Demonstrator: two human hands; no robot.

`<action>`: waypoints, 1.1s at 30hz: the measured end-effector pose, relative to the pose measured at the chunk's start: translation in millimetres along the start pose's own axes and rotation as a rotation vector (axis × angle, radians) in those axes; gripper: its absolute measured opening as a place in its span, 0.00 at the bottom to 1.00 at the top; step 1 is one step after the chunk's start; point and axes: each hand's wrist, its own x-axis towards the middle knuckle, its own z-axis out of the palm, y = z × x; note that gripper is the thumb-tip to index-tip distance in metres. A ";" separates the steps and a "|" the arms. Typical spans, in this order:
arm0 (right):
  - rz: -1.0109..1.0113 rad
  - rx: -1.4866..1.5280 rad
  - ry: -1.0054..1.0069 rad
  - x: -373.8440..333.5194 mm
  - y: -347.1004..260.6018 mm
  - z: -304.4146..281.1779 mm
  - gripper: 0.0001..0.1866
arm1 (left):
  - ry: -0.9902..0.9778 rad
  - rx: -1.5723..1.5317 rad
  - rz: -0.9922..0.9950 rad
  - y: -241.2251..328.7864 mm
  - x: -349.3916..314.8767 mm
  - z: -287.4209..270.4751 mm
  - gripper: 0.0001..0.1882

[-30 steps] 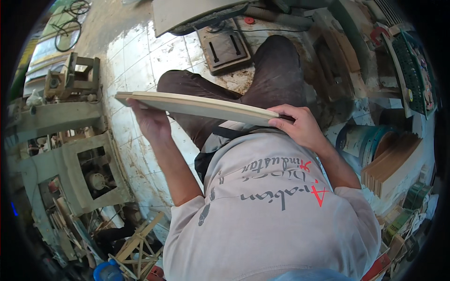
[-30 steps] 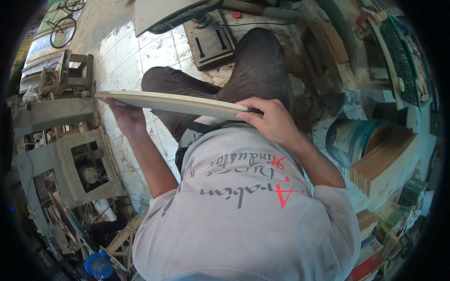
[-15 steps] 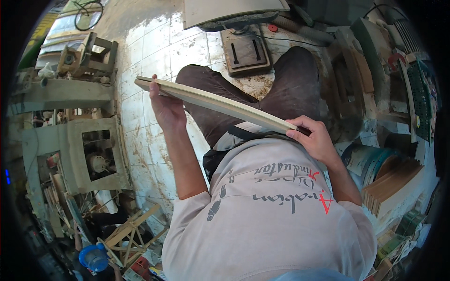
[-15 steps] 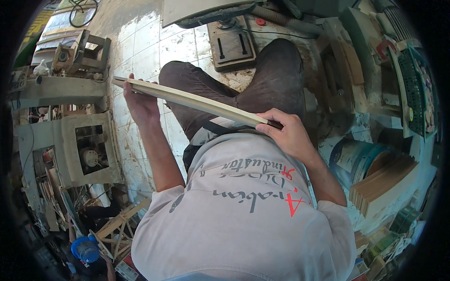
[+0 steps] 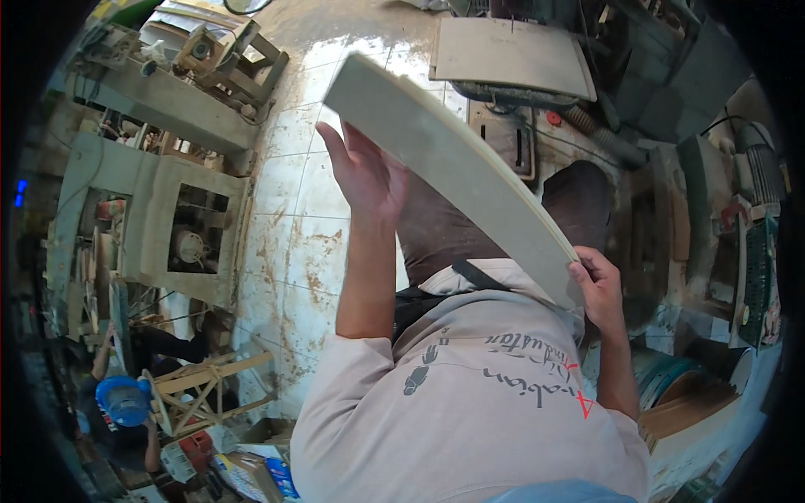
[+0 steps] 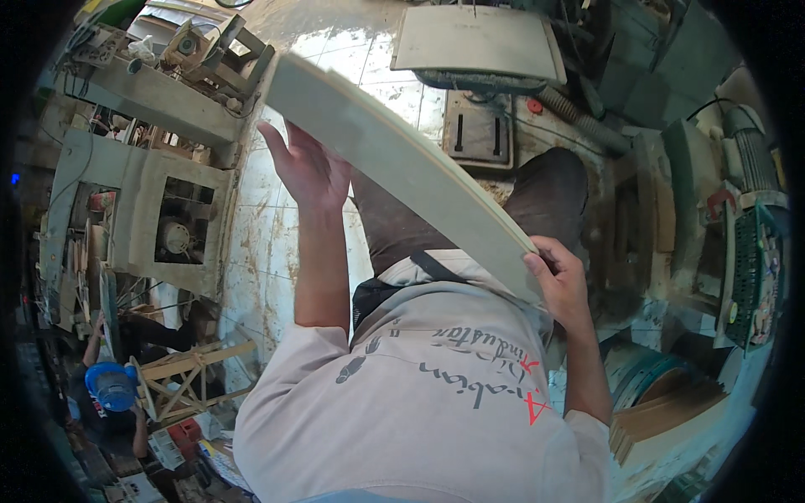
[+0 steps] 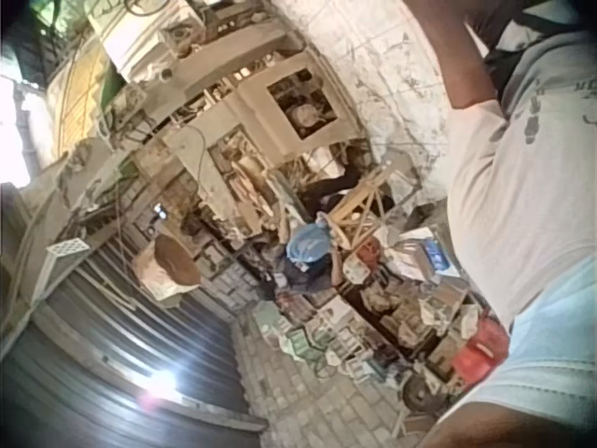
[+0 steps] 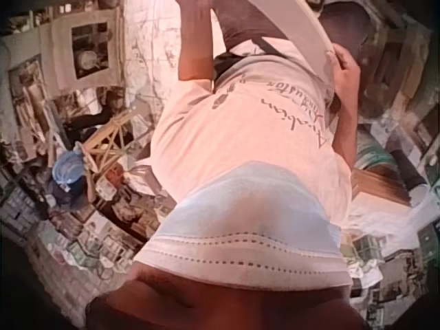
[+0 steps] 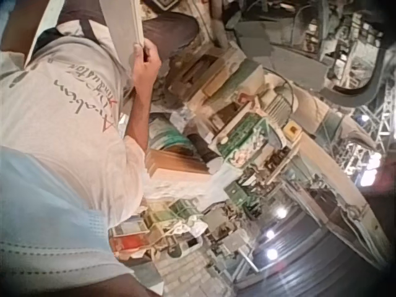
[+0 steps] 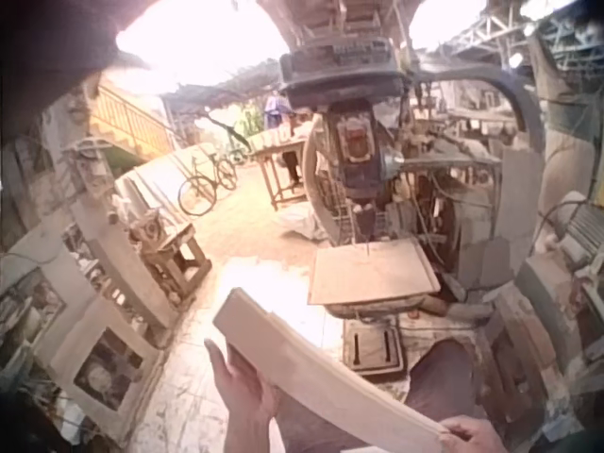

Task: The person sits on the floor in a workshop and uses a drill press to drill holes into small wooden pieces. They repeatedly pick up pieces, align them under the drill, operate the machine, and inspect the drilled holes.

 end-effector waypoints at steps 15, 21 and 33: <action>-0.644 -0.069 0.114 102.0 -178.5 20.0 0.44 | -0.291 0.743 -0.124 -51.0 60.9 136.8 0.39; -0.690 -0.163 0.092 101.4 -254.3 27.7 0.38 | -0.446 0.752 -0.213 -76.5 40.6 130.3 0.38; -0.844 0.105 0.043 122.3 -273.4 -23.1 0.24 | -0.415 0.663 -0.248 -87.7 53.7 122.3 0.38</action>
